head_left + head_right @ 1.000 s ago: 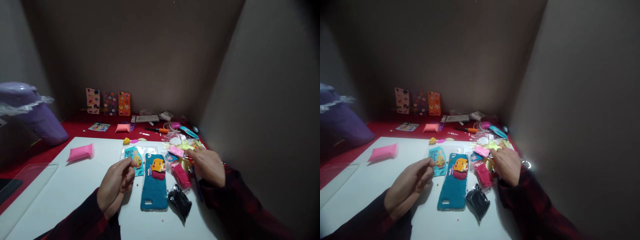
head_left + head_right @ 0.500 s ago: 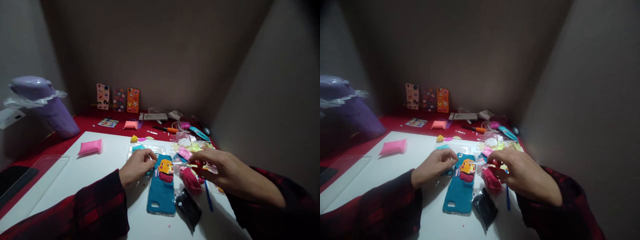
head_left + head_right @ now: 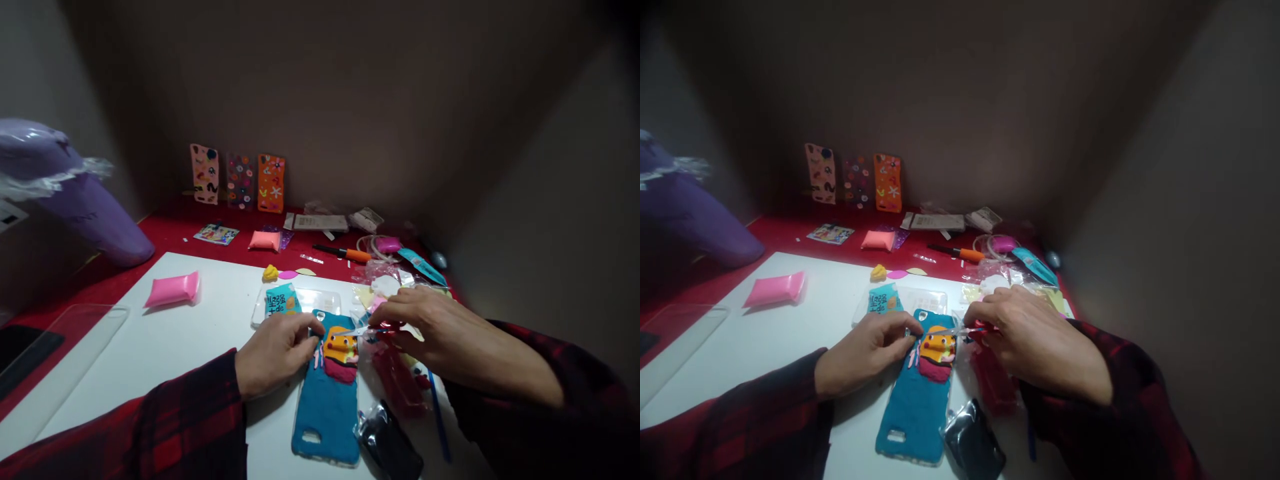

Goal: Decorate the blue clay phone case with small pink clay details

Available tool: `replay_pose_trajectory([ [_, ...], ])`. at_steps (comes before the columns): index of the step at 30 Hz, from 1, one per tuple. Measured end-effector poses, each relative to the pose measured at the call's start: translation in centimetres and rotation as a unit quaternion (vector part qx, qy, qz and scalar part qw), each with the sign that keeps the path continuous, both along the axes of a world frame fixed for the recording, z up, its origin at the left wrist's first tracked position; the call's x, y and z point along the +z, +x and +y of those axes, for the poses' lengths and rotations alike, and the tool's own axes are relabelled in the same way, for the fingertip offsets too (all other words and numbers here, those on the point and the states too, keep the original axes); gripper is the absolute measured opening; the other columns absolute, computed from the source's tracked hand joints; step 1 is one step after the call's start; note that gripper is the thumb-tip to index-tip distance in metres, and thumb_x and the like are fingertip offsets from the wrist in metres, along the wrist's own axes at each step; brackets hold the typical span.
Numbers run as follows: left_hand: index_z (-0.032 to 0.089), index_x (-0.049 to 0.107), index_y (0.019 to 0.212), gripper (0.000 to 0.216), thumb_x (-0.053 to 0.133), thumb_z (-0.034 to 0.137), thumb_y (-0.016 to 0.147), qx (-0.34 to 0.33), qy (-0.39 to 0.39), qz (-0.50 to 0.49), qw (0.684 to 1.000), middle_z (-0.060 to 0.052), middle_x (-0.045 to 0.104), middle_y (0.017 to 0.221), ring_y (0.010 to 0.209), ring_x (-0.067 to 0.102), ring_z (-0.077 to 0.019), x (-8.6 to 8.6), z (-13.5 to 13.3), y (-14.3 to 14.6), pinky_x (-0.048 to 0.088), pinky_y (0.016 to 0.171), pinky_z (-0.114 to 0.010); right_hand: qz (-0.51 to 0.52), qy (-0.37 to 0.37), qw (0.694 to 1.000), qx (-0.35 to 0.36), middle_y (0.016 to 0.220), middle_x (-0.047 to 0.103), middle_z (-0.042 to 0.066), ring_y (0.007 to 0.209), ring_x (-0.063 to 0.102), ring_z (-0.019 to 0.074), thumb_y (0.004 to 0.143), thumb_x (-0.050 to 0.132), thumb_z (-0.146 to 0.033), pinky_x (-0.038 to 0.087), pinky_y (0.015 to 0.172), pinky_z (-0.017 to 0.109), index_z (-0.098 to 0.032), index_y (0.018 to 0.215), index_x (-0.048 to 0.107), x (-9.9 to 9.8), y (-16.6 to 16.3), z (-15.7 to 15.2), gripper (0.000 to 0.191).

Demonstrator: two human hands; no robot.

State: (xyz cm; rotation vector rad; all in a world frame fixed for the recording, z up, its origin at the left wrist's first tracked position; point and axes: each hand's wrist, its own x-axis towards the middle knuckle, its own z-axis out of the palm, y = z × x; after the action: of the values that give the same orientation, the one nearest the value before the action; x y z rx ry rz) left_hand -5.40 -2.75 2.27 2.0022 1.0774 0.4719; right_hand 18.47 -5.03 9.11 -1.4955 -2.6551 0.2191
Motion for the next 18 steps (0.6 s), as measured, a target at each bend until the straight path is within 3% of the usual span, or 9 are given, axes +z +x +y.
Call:
replay_pose_trajectory([
  [6,0.018,0.066,0.090,0.019,0.049,0.019,0.082,-0.016,0.024,0.015,0.999,-0.004,0.067,0.076,0.067,0.057,-0.0169,0.0,-0.2,0.0,0.038,0.062,-0.027,-0.012,-0.018,1.000,-0.001,0.074,0.066,0.000,0.074,0.058,0.0160,0.081,0.057,-0.012,0.038,0.069,0.028,-0.027,0.087,0.067,0.0,-0.7,0.0,0.019],
  [18,0.018,0.060,0.077,0.012,0.049,0.017,0.079,-0.023,0.037,0.015,0.999,0.001,0.059,0.061,0.054,0.048,-0.0132,-0.3,-0.1,0.0,0.030,0.052,-0.024,-0.030,0.020,0.999,-0.003,0.070,0.062,0.000,0.072,0.055,0.0164,0.079,0.054,-0.008,0.033,0.070,0.030,-0.024,0.078,0.065,-0.1,-1.4,-1.0,0.019],
])
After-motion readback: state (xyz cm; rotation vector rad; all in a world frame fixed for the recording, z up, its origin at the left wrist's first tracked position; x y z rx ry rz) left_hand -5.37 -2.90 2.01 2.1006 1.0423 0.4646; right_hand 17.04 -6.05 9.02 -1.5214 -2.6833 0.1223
